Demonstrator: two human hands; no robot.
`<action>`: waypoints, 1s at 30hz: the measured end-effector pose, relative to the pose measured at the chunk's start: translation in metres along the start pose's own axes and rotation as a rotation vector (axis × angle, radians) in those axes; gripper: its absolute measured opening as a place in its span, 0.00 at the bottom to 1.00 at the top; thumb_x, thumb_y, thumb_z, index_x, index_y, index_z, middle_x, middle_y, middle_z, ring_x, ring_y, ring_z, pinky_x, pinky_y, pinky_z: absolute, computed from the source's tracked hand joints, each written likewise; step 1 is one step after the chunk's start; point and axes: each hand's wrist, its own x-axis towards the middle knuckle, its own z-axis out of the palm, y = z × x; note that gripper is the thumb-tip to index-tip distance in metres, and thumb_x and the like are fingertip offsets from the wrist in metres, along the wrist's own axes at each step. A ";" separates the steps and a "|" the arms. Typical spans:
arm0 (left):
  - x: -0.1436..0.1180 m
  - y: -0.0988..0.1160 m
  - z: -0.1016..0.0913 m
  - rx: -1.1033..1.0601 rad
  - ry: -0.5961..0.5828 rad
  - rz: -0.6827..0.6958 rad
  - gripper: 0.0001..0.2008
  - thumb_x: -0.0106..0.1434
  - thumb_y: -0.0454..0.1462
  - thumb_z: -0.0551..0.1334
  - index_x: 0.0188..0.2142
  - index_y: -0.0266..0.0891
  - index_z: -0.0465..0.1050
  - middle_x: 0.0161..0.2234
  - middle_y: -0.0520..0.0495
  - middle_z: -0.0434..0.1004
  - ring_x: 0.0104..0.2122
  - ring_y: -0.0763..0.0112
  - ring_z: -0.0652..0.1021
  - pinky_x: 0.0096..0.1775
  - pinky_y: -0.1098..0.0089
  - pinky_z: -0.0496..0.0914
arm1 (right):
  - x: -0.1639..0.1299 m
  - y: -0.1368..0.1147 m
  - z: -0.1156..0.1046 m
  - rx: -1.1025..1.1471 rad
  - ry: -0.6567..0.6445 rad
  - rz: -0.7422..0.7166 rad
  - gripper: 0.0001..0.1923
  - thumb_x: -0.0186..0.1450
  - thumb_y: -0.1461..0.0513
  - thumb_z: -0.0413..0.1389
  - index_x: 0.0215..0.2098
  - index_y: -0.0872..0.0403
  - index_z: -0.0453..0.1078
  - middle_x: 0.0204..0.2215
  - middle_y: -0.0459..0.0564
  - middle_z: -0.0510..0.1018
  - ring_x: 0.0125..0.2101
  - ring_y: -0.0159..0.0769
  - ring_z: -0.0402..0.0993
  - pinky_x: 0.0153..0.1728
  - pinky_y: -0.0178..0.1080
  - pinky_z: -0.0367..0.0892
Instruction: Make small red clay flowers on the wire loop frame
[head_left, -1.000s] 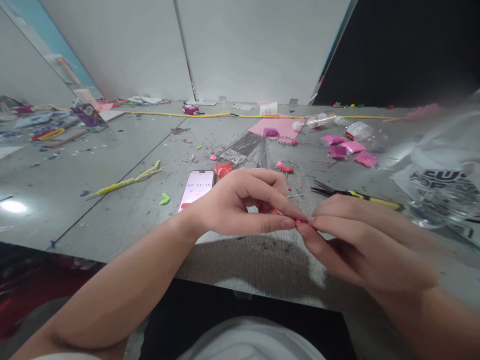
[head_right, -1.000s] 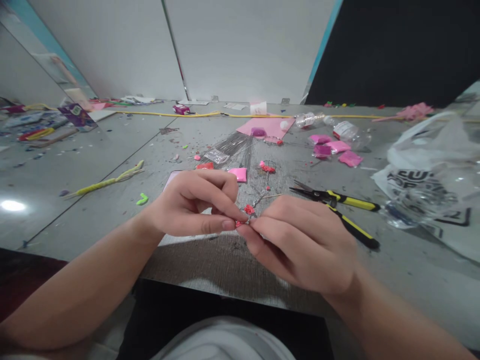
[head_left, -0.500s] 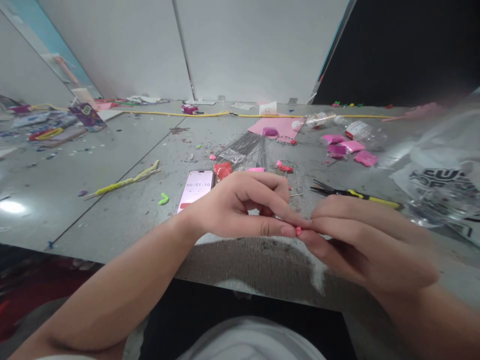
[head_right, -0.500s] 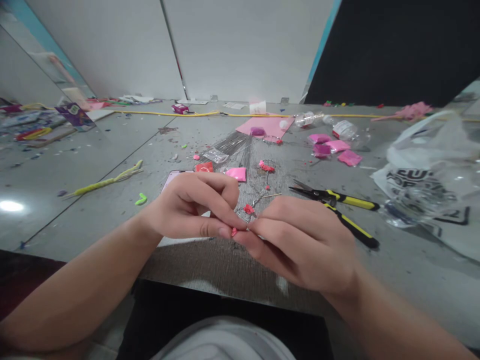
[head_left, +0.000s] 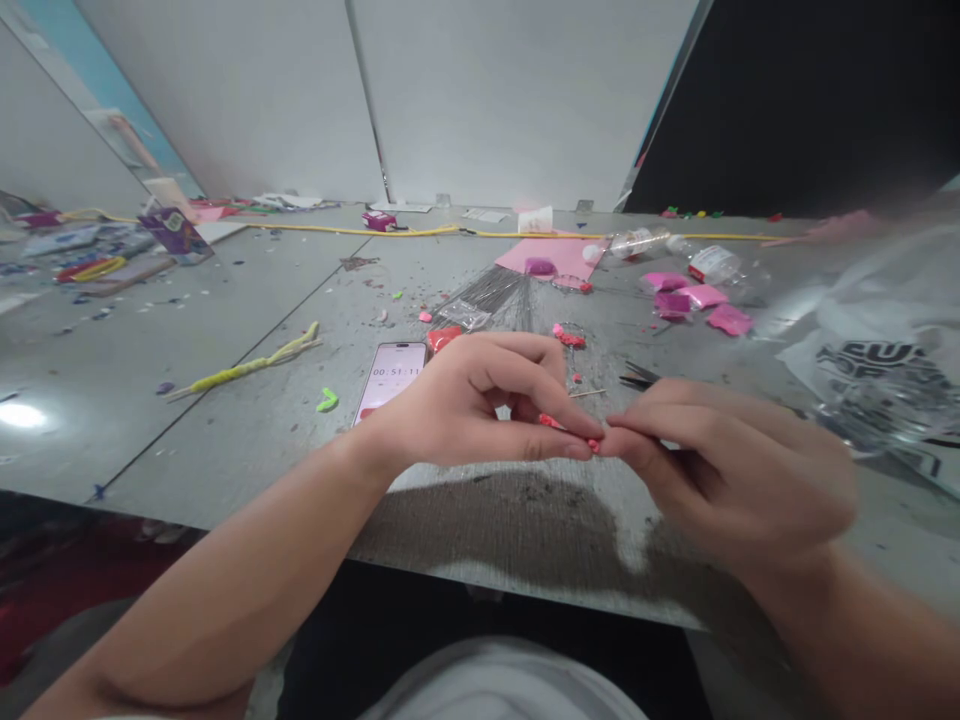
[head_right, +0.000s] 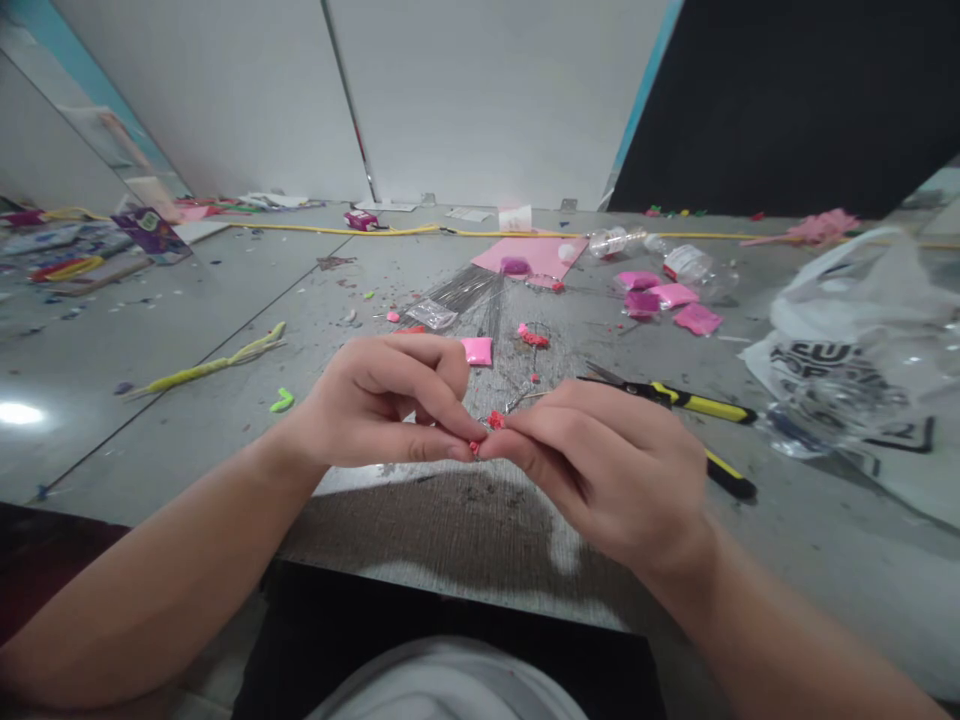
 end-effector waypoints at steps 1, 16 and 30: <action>0.000 0.000 0.000 0.005 -0.001 0.001 0.09 0.57 0.40 0.77 0.37 0.41 0.86 0.26 0.51 0.70 0.24 0.78 0.70 0.24 0.74 0.65 | -0.001 0.000 0.000 -0.010 0.002 0.006 0.04 0.68 0.60 0.66 0.37 0.50 0.75 0.26 0.43 0.83 0.22 0.32 0.77 0.22 0.37 0.69; 0.003 0.000 0.006 0.040 0.098 0.031 0.06 0.56 0.36 0.77 0.32 0.41 0.85 0.25 0.51 0.72 0.24 0.78 0.71 0.23 0.76 0.65 | 0.002 -0.005 0.001 -0.102 0.047 0.025 0.07 0.69 0.61 0.64 0.34 0.50 0.73 0.24 0.42 0.82 0.21 0.30 0.76 0.22 0.36 0.68; 0.001 -0.003 0.010 0.035 0.172 0.019 0.08 0.55 0.40 0.78 0.33 0.41 0.86 0.25 0.52 0.71 0.24 0.79 0.71 0.23 0.76 0.66 | 0.004 -0.005 0.003 -0.055 0.022 0.014 0.08 0.69 0.65 0.63 0.33 0.52 0.71 0.22 0.42 0.79 0.20 0.28 0.71 0.21 0.34 0.66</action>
